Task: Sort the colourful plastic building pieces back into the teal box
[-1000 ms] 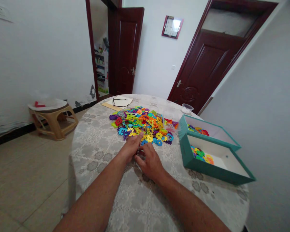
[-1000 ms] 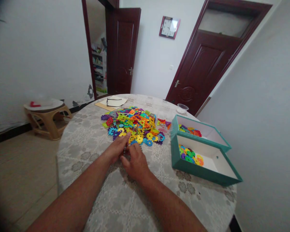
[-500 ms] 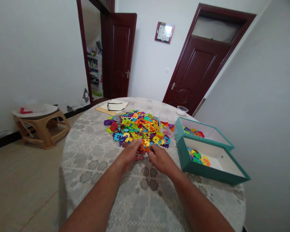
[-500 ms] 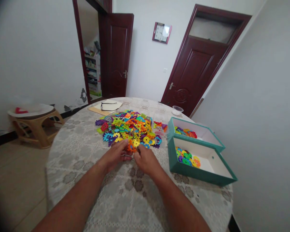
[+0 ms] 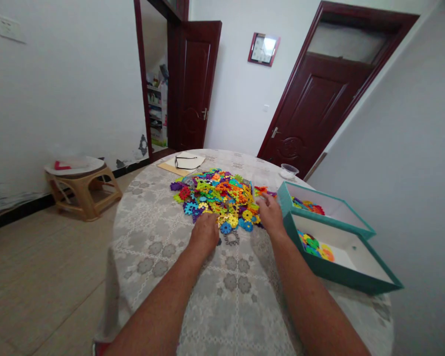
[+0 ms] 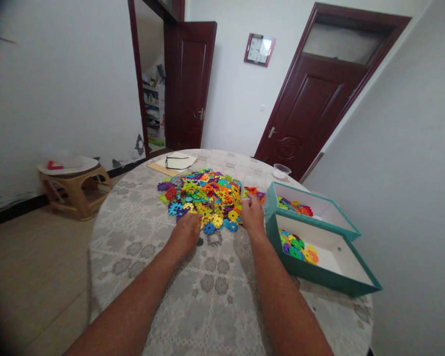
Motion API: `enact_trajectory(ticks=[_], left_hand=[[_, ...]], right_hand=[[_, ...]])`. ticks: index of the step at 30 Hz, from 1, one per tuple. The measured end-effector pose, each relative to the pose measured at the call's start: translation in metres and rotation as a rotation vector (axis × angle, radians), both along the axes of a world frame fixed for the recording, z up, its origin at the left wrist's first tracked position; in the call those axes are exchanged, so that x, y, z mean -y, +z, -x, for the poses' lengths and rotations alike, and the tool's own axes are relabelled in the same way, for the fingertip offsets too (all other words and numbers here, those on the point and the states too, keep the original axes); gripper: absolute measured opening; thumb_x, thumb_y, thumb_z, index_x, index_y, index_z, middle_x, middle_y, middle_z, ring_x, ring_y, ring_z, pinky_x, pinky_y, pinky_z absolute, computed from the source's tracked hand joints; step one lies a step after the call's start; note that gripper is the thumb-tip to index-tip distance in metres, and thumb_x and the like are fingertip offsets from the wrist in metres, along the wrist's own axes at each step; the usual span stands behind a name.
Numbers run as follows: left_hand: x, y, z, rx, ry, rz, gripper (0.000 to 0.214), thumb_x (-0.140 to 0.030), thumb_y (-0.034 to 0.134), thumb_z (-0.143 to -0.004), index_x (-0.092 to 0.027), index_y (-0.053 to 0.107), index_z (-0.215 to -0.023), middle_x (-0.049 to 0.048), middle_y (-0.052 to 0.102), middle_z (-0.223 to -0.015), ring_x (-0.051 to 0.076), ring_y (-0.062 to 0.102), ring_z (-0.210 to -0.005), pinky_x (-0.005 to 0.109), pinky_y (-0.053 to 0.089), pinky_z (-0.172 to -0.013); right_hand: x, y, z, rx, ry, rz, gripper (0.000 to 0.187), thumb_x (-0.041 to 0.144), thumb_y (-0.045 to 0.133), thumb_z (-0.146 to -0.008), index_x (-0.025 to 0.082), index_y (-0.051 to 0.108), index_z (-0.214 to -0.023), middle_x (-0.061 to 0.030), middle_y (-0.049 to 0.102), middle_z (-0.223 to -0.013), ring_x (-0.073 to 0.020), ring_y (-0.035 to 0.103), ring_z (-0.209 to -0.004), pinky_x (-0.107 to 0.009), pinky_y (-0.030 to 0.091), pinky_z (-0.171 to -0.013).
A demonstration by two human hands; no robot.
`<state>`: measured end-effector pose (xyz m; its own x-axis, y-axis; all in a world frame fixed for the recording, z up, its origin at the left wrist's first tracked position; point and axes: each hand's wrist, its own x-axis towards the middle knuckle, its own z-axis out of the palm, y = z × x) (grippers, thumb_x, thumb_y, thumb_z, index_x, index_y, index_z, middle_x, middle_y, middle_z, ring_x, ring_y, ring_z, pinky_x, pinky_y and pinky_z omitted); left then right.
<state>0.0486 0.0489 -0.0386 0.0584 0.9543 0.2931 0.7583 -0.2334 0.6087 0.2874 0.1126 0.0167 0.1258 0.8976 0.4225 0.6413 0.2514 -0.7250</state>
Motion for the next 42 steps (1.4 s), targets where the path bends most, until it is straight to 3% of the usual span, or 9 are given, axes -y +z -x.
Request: enact_trajectory(ticks=[4, 7, 11, 20, 26, 30, 33, 37, 42], left_hand=[[0.003, -0.001, -0.002, -0.133, 0.0, 0.018, 0.037, -0.011, 0.058, -0.092, -0.02, 0.071, -0.126, 0.0142, 0.063, -0.136, 0.028, 0.057, -0.128, 0.04, 0.043, -0.113], [0.004, -0.002, -0.003, -0.192, -0.002, 0.005, 0.032, -0.015, 0.062, -0.091, -0.022, 0.071, -0.121, 0.0133, 0.061, -0.136, 0.029, 0.056, -0.128, 0.04, 0.042, -0.113], [0.005, -0.001, -0.004, -0.218, -0.045, -0.009, 0.027, -0.015, 0.062, -0.092, -0.02, 0.07, -0.118, 0.013, 0.064, -0.126, 0.028, 0.057, -0.124, 0.04, 0.041, -0.111], [0.011, 0.004, -0.008, -0.235, -0.039, -0.001, 0.007, -0.023, 0.067, -0.092, -0.02, 0.066, -0.099, 0.0122, 0.066, -0.116, 0.031, 0.056, -0.115, 0.044, 0.042, -0.103], [0.011, 0.004, -0.007, -0.169, -0.026, -0.006, 0.014, -0.016, 0.063, -0.088, -0.02, 0.064, -0.101, 0.0125, 0.068, -0.112, 0.031, 0.059, -0.112, 0.042, 0.043, -0.1], [0.005, 0.004, -0.001, 0.02, 0.078, 0.072, 0.015, -0.012, 0.058, -0.088, -0.021, 0.063, -0.1, 0.01, 0.07, -0.1, 0.027, 0.063, -0.1, 0.037, 0.045, -0.088], [-0.002, 0.003, 0.006, 0.322, 0.106, 0.114, 0.012, -0.011, 0.06, -0.087, -0.021, 0.064, -0.093, 0.0053, 0.068, -0.09, 0.023, 0.061, -0.087, 0.033, 0.043, -0.08], [-0.011, 0.002, 0.015, 0.577, 0.123, 0.145, 0.005, -0.016, 0.062, -0.087, -0.02, 0.065, -0.089, 0.0013, 0.065, -0.081, 0.018, 0.059, -0.077, 0.028, 0.043, -0.072], [-0.013, 0.002, 0.018, 0.703, 0.091, 0.157, 0.02, -0.032, 0.064, -0.088, -0.018, 0.069, -0.102, 0.0029, 0.07, -0.085, 0.018, 0.064, -0.077, 0.026, 0.047, -0.067]], right_hand=[[0.029, -0.042, 0.027, 0.303, 0.042, -0.137, 0.043, 0.018, 0.05, -0.094, 0.017, 0.07, -0.132, -0.0181, 0.068, -0.134, -0.0302, 0.059, -0.127, -0.051, 0.044, -0.113], [0.039, -0.058, 0.044, 0.564, 0.071, -0.179, 0.05, 0.012, 0.055, -0.093, 0.024, 0.067, -0.14, -0.0176, 0.059, -0.148, -0.0348, 0.046, -0.141, -0.057, 0.036, -0.117], [0.04, -0.064, 0.054, 0.651, 0.1, -0.163, 0.047, 0.013, 0.056, -0.095, 0.025, 0.068, -0.138, -0.0161, 0.06, -0.145, -0.0363, 0.041, -0.143, -0.057, 0.032, -0.118], [0.042, -0.061, 0.041, 0.498, 0.304, -0.216, 0.02, 0.017, 0.054, -0.098, 0.018, 0.074, -0.103, -0.0131, 0.072, -0.111, -0.0276, 0.061, -0.11, -0.044, 0.045, -0.104], [0.048, -0.055, 0.04, 0.329, 0.272, -0.257, 0.008, 0.024, 0.058, -0.095, 0.021, 0.063, -0.091, -0.007, 0.066, -0.091, -0.0233, 0.062, -0.092, -0.037, 0.049, -0.088], [0.044, -0.061, 0.036, 0.184, 0.141, -0.241, 0.017, 0.031, 0.058, -0.095, 0.021, 0.065, -0.106, -0.0064, 0.068, -0.095, -0.0229, 0.064, -0.09, -0.037, 0.052, -0.086], [0.04, -0.064, 0.032, 0.111, 0.066, -0.254, 0.033, 0.033, 0.058, -0.094, 0.019, 0.066, -0.123, -0.0092, 0.072, -0.103, -0.025, 0.067, -0.095, -0.041, 0.053, -0.092], [0.04, -0.06, 0.035, 0.014, 0.104, -0.23, 0.025, 0.036, 0.06, -0.094, 0.02, 0.07, -0.11, -0.0102, 0.074, -0.104, -0.026, 0.068, -0.099, -0.042, 0.052, -0.094], [0.049, -0.053, 0.051, -0.302, 0.218, -0.084, 0.024, 0.042, 0.065, -0.092, 0.022, 0.066, -0.105, -0.0031, 0.069, -0.091, -0.0204, 0.064, -0.081, -0.033, 0.052, -0.077]])
